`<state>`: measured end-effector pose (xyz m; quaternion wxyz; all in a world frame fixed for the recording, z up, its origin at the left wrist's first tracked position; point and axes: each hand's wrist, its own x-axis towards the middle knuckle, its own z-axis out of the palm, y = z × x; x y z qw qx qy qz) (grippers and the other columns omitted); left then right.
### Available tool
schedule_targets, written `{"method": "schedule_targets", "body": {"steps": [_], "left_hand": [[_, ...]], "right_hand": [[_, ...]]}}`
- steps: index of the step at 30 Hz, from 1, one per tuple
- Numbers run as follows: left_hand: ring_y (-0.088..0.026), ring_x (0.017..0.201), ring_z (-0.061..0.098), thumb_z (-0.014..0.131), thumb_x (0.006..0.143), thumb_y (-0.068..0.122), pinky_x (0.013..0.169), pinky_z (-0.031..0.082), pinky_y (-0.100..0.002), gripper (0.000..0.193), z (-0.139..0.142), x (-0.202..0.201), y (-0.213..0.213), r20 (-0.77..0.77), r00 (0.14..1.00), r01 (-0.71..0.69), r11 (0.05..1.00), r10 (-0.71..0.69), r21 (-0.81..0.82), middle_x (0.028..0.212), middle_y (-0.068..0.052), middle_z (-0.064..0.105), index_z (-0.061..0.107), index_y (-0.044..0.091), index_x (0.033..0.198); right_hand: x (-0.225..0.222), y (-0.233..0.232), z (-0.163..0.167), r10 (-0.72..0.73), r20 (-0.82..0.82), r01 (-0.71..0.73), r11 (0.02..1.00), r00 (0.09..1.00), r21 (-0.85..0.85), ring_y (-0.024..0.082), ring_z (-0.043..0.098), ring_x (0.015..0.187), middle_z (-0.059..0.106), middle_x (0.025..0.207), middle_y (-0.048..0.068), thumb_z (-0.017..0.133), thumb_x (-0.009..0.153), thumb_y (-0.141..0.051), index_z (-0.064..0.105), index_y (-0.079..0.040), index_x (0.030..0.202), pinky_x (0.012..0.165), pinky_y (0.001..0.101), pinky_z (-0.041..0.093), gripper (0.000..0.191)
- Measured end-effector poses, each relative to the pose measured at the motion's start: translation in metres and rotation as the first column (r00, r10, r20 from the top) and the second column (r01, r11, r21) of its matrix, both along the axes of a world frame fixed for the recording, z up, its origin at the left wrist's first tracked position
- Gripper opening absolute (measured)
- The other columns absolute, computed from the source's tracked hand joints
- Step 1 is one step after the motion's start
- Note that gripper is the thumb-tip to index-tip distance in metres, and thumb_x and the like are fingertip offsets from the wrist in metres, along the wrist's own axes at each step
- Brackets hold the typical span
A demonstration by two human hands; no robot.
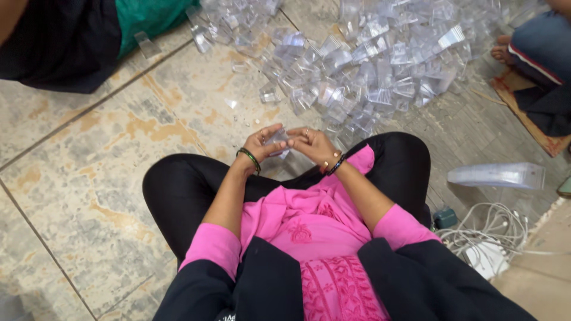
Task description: The person sits cross-legged on the floor among piles of clear plastic box components, picks up box halves and lids one at a time, folds and snaps them together by hand, and sets the assembled boxes onto a growing stack beside them.
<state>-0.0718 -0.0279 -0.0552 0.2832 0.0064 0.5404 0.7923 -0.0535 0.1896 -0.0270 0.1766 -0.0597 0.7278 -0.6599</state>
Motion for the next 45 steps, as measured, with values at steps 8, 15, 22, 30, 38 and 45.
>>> {"method": "schedule_targets", "body": {"steps": [8, 15, 22, 30, 38, 45], "left_hand": [[-0.019, 0.116, 0.067, 0.079, 0.088, 0.009, 0.097, 0.058, -0.031, 0.066, -0.004, 0.004, -0.002, -0.060, 0.998, -0.014, 0.999, 0.011, -0.046, 0.136, -0.012, 0.065, 0.052, -0.002, 0.147], [-0.019, 0.115, 0.070, 0.077, 0.087, 0.015, 0.094, 0.058, -0.030, 0.054, -0.021, -0.004, -0.003, -0.487, 0.857, -0.390, 0.832, 0.170, -0.395, 0.131, -0.012, 0.070, 0.065, 0.005, 0.138], [-0.015, 0.100, 0.067, 0.079, 0.089, 0.026, 0.072, 0.057, -0.030, 0.048, 0.008, -0.028, -0.032, -0.139, 0.771, -0.635, 0.733, 0.622, -0.244, 0.132, -0.003, 0.063, 0.061, 0.010, 0.131], [-0.023, 0.099, 0.071, 0.080, 0.083, 0.025, 0.076, 0.060, -0.035, 0.055, 0.043, -0.044, -0.077, 0.291, 0.845, -0.476, 0.879, 0.448, 0.031, 0.121, -0.005, 0.066, 0.056, 0.015, 0.132], [-0.016, 0.112, 0.065, 0.085, 0.084, 0.026, 0.080, 0.061, -0.034, 0.066, -0.009, -0.059, -0.035, -0.011, 0.883, -0.435, 0.808, 0.469, -0.398, 0.139, -0.003, 0.055, 0.055, 0.009, 0.140], [-0.021, 0.105, 0.067, 0.081, 0.083, 0.032, 0.077, 0.059, -0.037, 0.066, -0.021, -0.056, -0.032, 0.186, 0.841, -0.452, 0.849, 0.508, -0.273, 0.131, -0.005, 0.066, 0.056, 0.014, 0.141]], "right_hand": [[-0.001, -0.002, -0.021, -0.008, 0.067, 0.007, 1.000, 0.998, 0.013, 0.004, 0.068, 0.086, 0.076, 0.092, 0.001, 0.072, 0.094, -0.014, 0.069, 0.002, 0.118, 0.077, 0.0207, 0.056, 0.028], [-0.002, 0.004, -0.032, -0.273, -0.305, 0.355, 0.898, 0.912, 0.259, 0.011, 0.072, 0.079, 0.076, 0.090, 0.008, 0.073, 0.092, -0.012, 0.072, 0.000, 0.110, 0.071, 0.0272, 0.058, 0.022], [0.024, -0.032, -0.033, 0.522, -0.440, 0.231, 0.418, 0.730, 0.879, 0.026, 0.071, 0.087, 0.075, 0.089, 0.008, 0.071, 0.092, -0.012, 0.074, -0.012, 0.117, 0.084, 0.0422, 0.051, 0.025], [-0.025, -0.023, 0.009, 0.008, -0.532, 0.317, 0.795, 0.847, 0.517, 0.027, 0.075, 0.095, 0.076, 0.108, 0.011, 0.070, 0.094, -0.028, 0.070, -0.007, 0.118, 0.086, 0.0404, 0.056, 0.032], [-0.134, -0.084, 0.017, -0.244, -0.276, 0.356, 0.791, 0.930, 0.497, 0.032, 0.071, 0.086, 0.072, 0.102, 0.022, 0.076, 0.090, -0.020, 0.056, 0.008, 0.131, 0.072, 0.0389, 0.059, 0.054], [-0.120, -0.099, -0.002, 0.049, 0.164, -0.033, 0.995, 0.985, -0.095, 0.016, 0.066, 0.066, 0.072, 0.088, 0.007, 0.065, 0.100, -0.018, 0.066, -0.001, 0.121, 0.056, 0.0252, 0.051, 0.027]]}}
